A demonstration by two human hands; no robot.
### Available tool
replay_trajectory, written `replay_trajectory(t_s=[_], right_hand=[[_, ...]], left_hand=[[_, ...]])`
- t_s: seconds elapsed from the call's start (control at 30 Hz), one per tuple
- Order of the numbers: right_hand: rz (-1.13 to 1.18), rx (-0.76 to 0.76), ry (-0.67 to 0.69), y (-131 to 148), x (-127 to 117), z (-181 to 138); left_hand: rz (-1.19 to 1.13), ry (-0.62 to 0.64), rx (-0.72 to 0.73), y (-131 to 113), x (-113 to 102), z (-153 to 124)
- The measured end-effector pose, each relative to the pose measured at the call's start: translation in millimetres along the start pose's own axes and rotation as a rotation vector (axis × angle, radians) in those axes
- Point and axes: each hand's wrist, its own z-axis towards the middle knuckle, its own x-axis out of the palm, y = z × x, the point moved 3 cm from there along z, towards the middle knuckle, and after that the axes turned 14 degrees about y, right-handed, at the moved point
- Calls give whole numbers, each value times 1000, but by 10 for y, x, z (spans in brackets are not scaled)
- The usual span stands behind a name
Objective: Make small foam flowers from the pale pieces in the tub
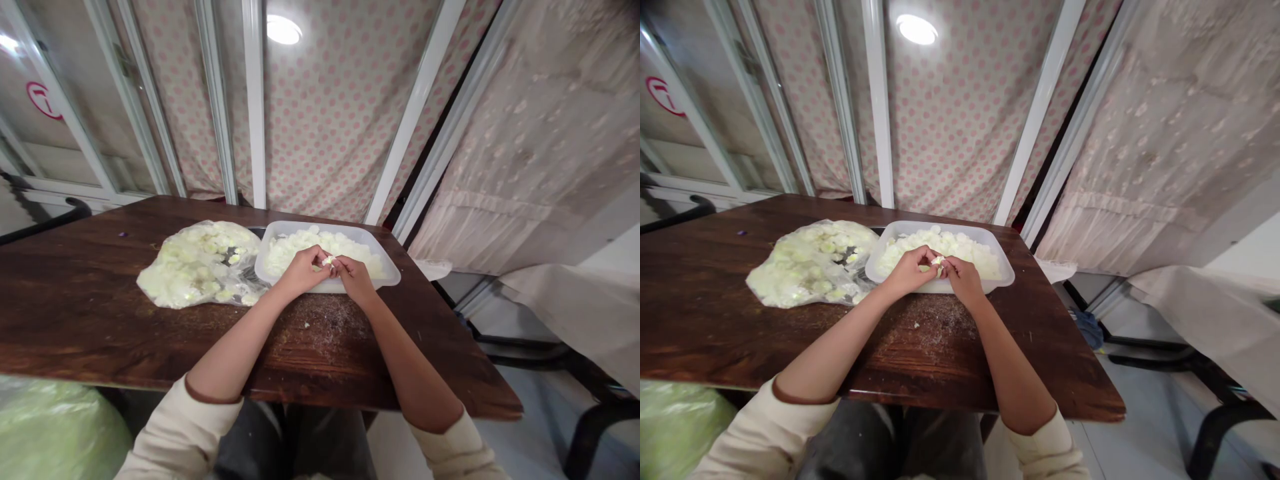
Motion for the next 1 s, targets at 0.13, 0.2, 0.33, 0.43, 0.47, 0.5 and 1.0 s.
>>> replay_trajectory(t_s=[0.13,0.2,0.33,0.43,0.47,0.5,1.0], right_hand=[[-81,29,-19,45,13,-13],[-111,37,-30,72,12,-30],[-51,-21,-48,112,22,-66],[22,-26,-98,111,33,-76],[36,-18,-100,108,41,-73],[48,-11,-93,107,50,-69],[-202,-106,-100,152,94,-56]], left_hand=[[31,-1,-16,25,18,-3],[26,-22,-34,72,1,10],[-236,-255,-132,256,-142,36],[-358,-198,-156,319,-187,53],[-337,-141,-160,311,-183,52],[-300,-85,-162,293,-174,46],[-54,197,-67,81,-78,-27]])
